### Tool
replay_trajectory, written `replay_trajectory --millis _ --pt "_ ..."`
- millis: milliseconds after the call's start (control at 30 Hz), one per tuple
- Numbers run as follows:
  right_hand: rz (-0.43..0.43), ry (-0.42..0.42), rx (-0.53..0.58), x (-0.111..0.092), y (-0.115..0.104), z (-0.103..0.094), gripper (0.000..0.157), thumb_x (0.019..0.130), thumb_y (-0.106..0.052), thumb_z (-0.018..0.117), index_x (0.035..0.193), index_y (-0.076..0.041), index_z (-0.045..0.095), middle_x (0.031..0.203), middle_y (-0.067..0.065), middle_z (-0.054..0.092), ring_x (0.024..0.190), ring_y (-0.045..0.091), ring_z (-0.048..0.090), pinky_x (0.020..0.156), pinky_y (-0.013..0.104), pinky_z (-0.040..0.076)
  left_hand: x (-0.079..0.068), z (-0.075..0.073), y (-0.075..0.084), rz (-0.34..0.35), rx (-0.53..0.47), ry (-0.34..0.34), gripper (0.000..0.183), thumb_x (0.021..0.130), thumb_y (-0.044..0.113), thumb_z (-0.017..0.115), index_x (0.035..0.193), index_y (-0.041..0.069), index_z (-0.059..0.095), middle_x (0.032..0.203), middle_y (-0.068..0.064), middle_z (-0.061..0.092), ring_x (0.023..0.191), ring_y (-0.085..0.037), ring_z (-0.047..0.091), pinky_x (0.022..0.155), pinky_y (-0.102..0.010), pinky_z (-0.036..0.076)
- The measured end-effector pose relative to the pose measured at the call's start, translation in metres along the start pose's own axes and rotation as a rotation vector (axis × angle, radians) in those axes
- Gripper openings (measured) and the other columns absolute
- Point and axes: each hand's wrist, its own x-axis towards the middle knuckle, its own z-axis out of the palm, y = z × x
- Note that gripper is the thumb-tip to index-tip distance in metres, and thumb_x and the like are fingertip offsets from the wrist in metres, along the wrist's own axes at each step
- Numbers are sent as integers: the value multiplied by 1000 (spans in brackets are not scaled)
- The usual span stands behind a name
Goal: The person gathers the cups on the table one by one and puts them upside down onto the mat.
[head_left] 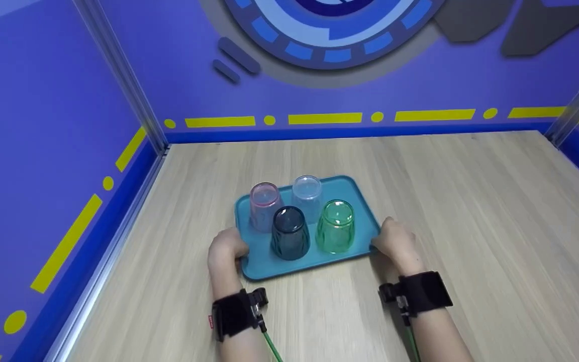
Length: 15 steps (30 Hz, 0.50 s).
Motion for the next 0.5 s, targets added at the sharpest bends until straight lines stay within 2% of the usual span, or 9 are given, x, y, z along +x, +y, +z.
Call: replay_trajectory --millis 167,333,500 --pt "15 -16 -9 -1 0 0 37 73 -12 58 100 12 50 88 24 59 74 31 56 69 48 47 0 0 1 -4 6 -28 13 72 -8 48 74 4 52 70 -9 51 52 -17 46 41 -22 38" --pt "21 -26 -24 -3 0 -1 38 74 -12 57 102 12 49 89 24 59 76 33 57 70 49 46 0 1 0 34 -12 -8 18 69 -11 47 72 7 48 72 -8 50 57 -18 47 43 -23 38" --pt "27 -35 -31 -6 0 -2 46 74 -12 55 112 13 47 100 29 58 87 38 58 75 52 45 1 2 1 75 -6 14 24 69 -13 45 68 10 41 72 -7 48 61 -19 45 48 -24 36"
